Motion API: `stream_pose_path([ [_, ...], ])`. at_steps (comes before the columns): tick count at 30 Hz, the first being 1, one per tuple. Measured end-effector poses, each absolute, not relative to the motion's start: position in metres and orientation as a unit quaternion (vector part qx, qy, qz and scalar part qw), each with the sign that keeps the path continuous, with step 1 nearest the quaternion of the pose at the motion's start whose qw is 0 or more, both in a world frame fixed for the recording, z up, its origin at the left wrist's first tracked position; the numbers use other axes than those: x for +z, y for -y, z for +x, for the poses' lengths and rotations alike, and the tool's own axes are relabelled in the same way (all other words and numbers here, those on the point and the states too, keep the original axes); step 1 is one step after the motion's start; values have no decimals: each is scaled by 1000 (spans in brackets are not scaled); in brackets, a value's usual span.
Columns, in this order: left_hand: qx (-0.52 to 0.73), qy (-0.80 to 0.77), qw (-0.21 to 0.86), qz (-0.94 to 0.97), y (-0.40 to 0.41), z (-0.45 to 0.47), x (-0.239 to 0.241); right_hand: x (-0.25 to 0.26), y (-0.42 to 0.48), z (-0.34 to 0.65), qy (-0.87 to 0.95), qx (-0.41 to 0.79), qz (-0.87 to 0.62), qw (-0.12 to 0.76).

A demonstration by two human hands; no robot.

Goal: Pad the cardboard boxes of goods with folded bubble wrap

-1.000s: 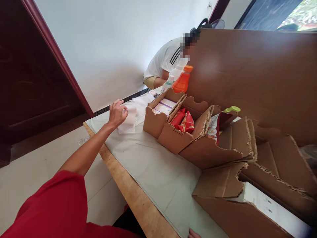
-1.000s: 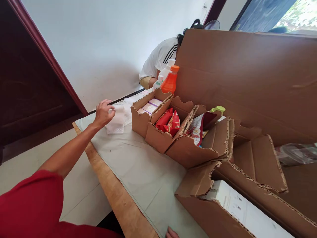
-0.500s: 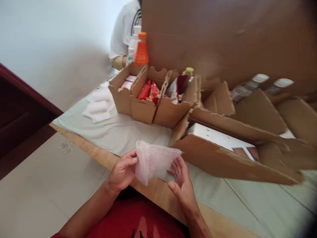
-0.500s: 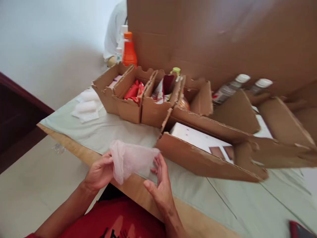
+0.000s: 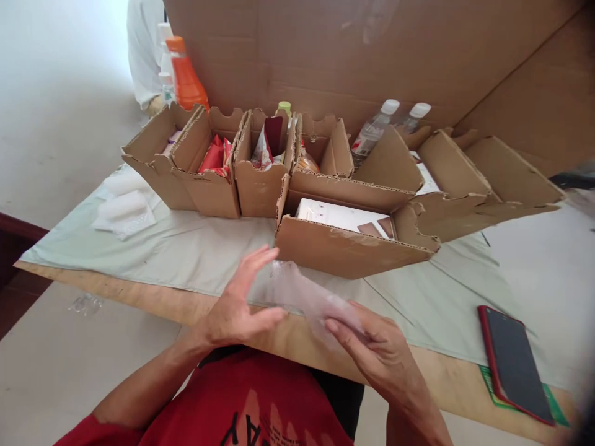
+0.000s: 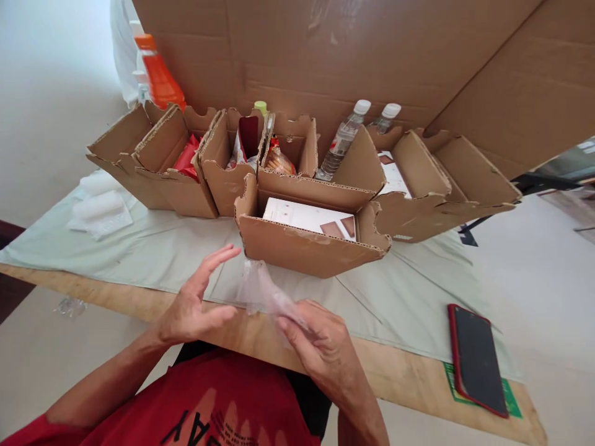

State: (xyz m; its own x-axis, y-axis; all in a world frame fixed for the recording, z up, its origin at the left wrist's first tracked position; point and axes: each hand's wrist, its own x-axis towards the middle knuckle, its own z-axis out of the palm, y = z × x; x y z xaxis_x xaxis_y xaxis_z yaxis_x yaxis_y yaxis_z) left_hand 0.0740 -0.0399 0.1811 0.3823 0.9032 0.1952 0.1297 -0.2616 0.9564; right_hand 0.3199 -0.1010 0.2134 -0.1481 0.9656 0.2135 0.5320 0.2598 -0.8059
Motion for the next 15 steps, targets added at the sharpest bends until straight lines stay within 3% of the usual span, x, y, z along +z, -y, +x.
stream_pose_path([
  [3,320,-248,426,809,30,94,200,233,105,317,772,296,-446,342],
  [6,209,-196,450,846,20,98,192,236,128,330,724,255,-498,403],
  [9,143,-257,501,814,15,77,173,224,155,353,580,163,-626,496],
  [15,178,-400,636,635,1,32,171,172,145,371,528,169,-698,453],
])
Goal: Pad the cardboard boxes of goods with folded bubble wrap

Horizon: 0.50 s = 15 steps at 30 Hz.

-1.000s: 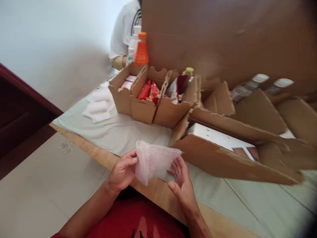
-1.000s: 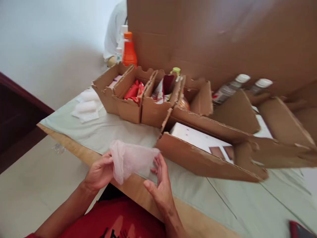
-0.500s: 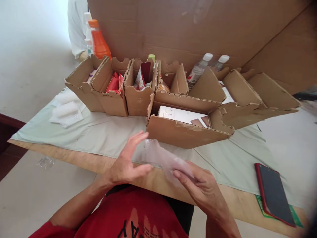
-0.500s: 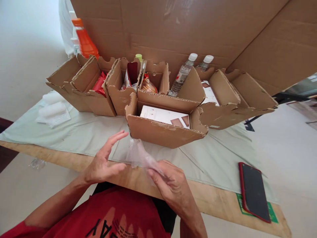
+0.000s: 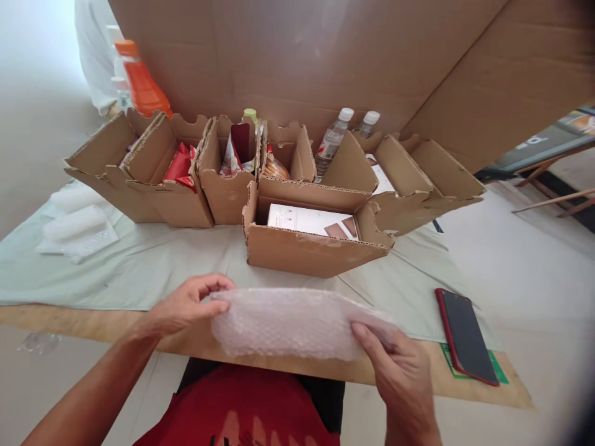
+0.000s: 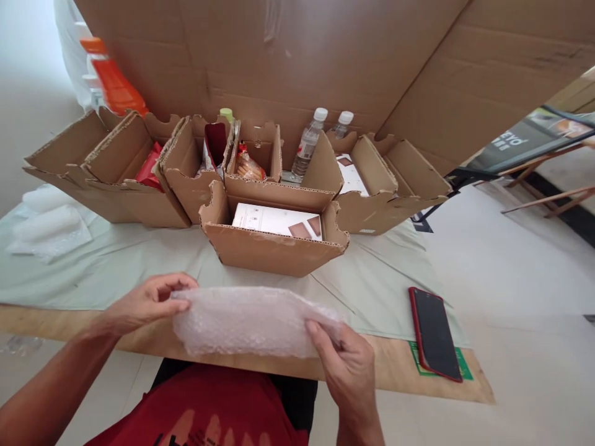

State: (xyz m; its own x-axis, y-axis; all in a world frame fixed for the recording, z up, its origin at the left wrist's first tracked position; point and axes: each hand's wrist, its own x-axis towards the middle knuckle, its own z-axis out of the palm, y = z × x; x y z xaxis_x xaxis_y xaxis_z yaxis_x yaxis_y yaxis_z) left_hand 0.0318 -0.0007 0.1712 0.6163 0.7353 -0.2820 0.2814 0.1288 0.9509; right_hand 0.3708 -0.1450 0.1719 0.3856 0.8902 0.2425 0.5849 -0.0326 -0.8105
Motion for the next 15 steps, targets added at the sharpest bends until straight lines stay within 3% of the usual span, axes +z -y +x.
stream_pose_path([
  [4,229,-490,477,692,-14,38,164,129,128,373,491,139,-766,392],
  [8,280,-533,284,746,-1,45,153,112,138,385,497,12,-783,374],
  [11,325,-514,302,735,21,53,160,121,138,378,541,-22,-754,371],
  [15,328,-467,462,680,30,83,163,129,106,322,642,49,-671,368],
])
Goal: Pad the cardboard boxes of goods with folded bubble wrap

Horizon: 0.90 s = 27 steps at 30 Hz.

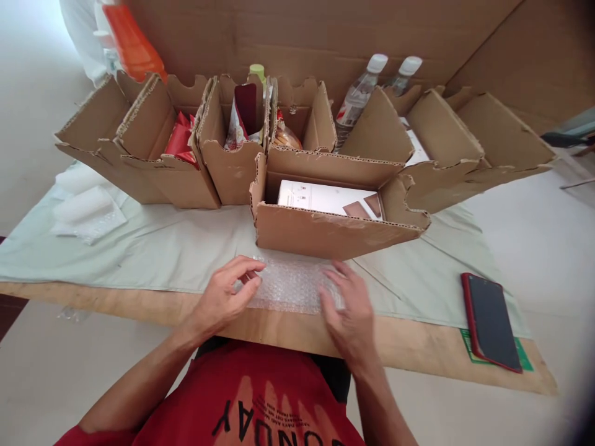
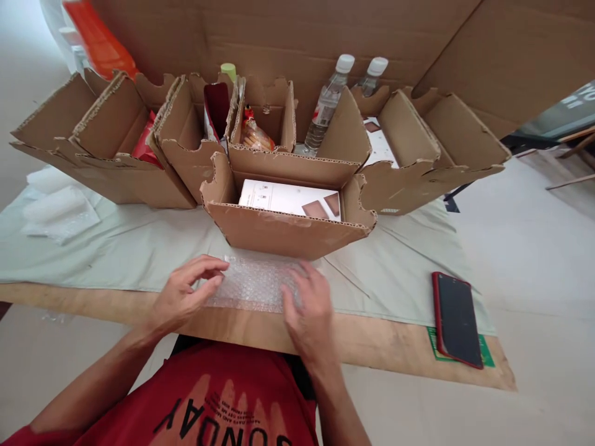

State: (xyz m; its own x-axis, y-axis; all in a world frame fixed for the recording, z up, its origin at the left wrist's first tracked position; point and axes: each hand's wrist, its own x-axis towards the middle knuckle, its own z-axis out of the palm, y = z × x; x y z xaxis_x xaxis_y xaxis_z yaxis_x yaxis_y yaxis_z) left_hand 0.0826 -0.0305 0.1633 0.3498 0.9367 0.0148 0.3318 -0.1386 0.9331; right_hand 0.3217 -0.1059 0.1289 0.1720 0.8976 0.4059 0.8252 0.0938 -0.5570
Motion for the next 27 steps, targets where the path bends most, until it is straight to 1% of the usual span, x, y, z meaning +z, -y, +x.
stream_pose_path([
  [1,316,-474,515,641,28,91,159,127,96,305,670,76,-649,352],
  [3,289,-498,601,555,20,102,148,119,80,281,726,121,-610,292],
  [5,273,-514,642,499,12,107,137,107,78,279,760,137,-590,234],
  [7,268,-520,649,487,8,105,131,95,91,301,753,117,-612,211],
  [10,260,-520,661,475,6,101,132,85,127,359,677,50,-700,222],
  [13,255,-514,675,463,7,99,136,86,155,406,590,1,-766,255],
  [17,235,-497,670,499,9,96,145,92,147,412,551,-9,-776,307],
  [19,225,-490,637,552,12,93,152,93,130,401,558,7,-773,301],
  [20,233,-492,601,585,12,90,155,94,121,394,563,18,-774,290],
  [23,278,-512,432,688,11,83,158,95,104,380,572,46,-771,275],
  [25,262,-505,329,753,6,81,153,97,103,375,577,65,-754,305],
  [27,207,-482,276,805,0,81,144,103,109,373,581,86,-732,346],
])
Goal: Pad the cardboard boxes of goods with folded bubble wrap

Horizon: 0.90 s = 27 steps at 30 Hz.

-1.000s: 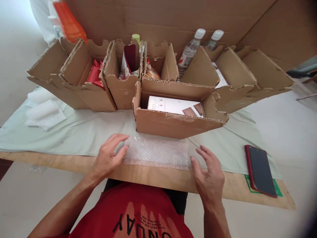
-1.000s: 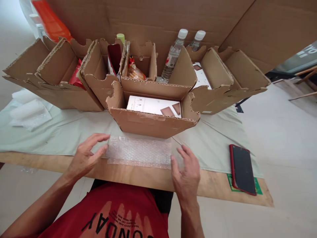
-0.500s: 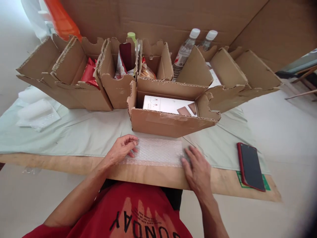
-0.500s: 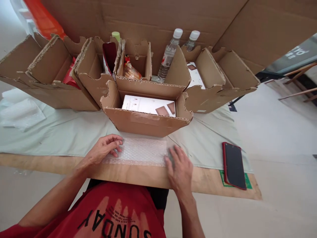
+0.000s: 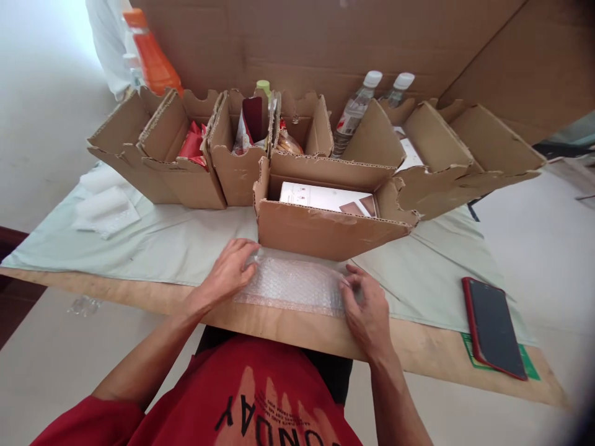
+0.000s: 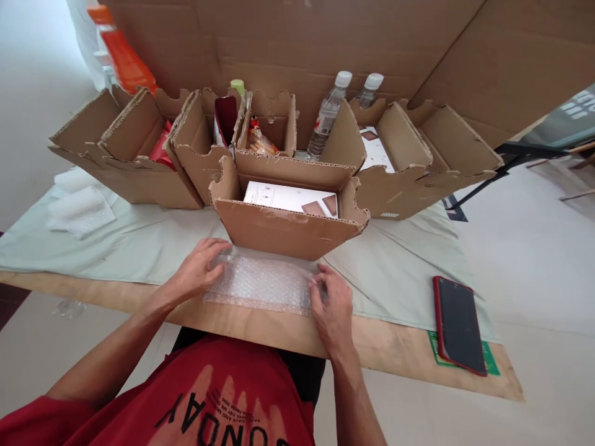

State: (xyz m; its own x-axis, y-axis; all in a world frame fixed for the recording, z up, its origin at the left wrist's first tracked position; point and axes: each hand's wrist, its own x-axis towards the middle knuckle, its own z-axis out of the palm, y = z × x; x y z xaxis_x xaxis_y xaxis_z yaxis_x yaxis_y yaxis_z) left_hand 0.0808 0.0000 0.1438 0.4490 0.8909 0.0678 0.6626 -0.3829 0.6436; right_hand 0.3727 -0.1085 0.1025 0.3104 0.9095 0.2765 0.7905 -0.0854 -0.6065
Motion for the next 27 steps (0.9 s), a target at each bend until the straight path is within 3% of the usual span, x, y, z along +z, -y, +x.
stream_pose_path([
  [7,153,-483,261,822,-4,83,129,135,121,363,560,42,-716,416],
  [11,174,-500,289,798,22,45,145,171,117,336,657,-15,-625,422],
  [16,263,-583,496,587,67,-10,154,214,66,266,805,-61,-392,441],
  [21,367,-609,573,407,83,-15,141,224,3,213,842,-116,-348,395],
  [24,386,-597,592,380,84,-11,135,205,11,226,849,-53,-373,370],
  [27,372,-596,617,355,85,-14,132,172,46,255,872,48,-404,272],
])
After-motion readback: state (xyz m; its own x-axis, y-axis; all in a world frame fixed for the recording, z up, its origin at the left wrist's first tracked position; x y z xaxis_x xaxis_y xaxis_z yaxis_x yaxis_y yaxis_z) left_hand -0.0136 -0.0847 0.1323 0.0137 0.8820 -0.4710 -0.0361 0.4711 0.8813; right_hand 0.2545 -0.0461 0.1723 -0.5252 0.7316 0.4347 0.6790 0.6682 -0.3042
